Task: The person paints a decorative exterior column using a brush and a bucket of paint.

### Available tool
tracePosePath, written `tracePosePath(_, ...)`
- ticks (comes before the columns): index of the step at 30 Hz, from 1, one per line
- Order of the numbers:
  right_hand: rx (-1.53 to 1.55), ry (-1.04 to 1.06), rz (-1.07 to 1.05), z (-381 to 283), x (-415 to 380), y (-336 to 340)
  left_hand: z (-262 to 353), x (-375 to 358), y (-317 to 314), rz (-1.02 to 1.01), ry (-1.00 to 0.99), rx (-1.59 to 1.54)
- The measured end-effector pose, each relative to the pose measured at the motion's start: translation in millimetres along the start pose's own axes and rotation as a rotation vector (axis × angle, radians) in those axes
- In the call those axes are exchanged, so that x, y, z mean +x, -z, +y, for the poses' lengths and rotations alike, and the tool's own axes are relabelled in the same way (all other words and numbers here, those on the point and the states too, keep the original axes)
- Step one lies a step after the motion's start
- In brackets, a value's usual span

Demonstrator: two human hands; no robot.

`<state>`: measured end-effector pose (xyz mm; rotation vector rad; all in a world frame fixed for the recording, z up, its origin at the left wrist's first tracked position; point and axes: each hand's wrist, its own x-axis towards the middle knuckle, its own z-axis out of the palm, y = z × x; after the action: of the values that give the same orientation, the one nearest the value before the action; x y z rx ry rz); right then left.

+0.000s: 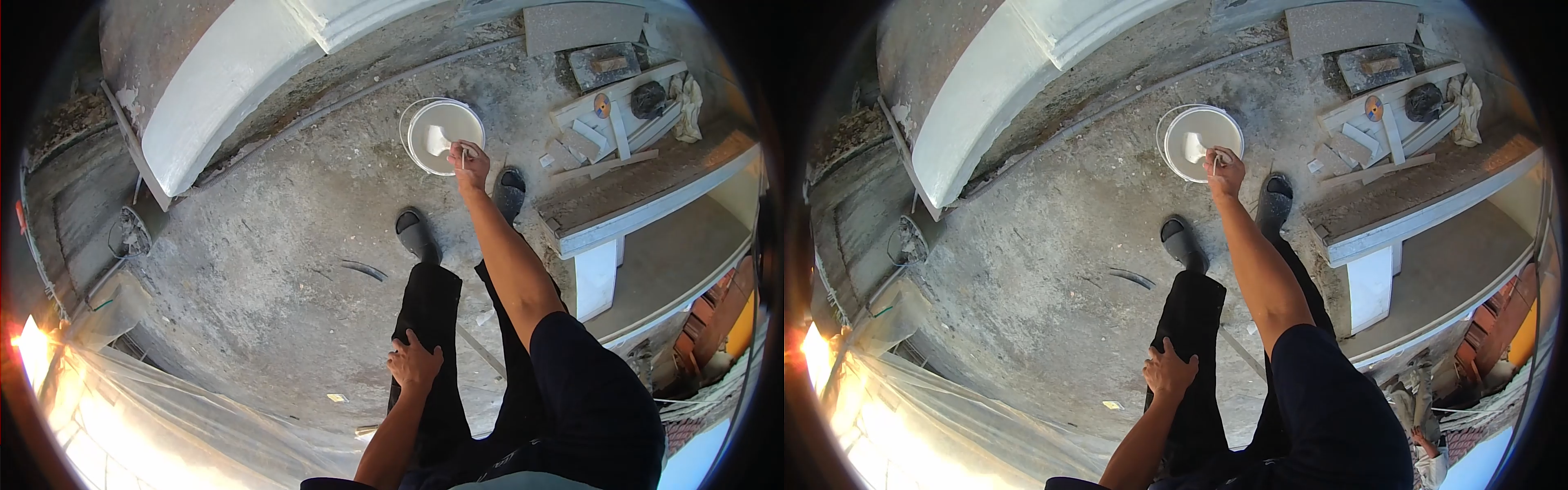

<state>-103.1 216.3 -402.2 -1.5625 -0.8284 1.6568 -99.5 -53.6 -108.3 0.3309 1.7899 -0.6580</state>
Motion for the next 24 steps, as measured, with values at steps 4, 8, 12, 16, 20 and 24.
tracePosePath(4, -0.146, -0.013, -0.191, -41.6, -14.2, 6.8, -0.5, -1.5, 2.1, 0.028, -0.027, 0.025)
tracePosePath(8, -0.096, 0.325, -0.16, -163.9, -38.9, 6.9, 3.4, -2.8, 0.8, 0.043, -0.023, 0.023)
tracePosePath(12, -0.069, 0.563, -0.22, -313.6, -65.2, -33.4, 5.9, -3.0, 0.8, 0.06, -0.014, 0.02)
tracePosePath(16, 0.004, 0.606, -0.391, -373.6, -48.3, -89.8, 12.3, -6.7, 5.6, 0.063, -0.013, -0.006)
tracePosePath(20, -0.217, 0.719, -0.327, -401.9, 11.5, -83.5, 15.1, -5.4, 4.8, 0.069, 0.005, -0.008)
tracePosePath(24, -0.363, 0.902, -0.161, -445.4, 59.8, -19.8, 18.7, -7.3, 9.4, -0.001, 0.033, -0.022)
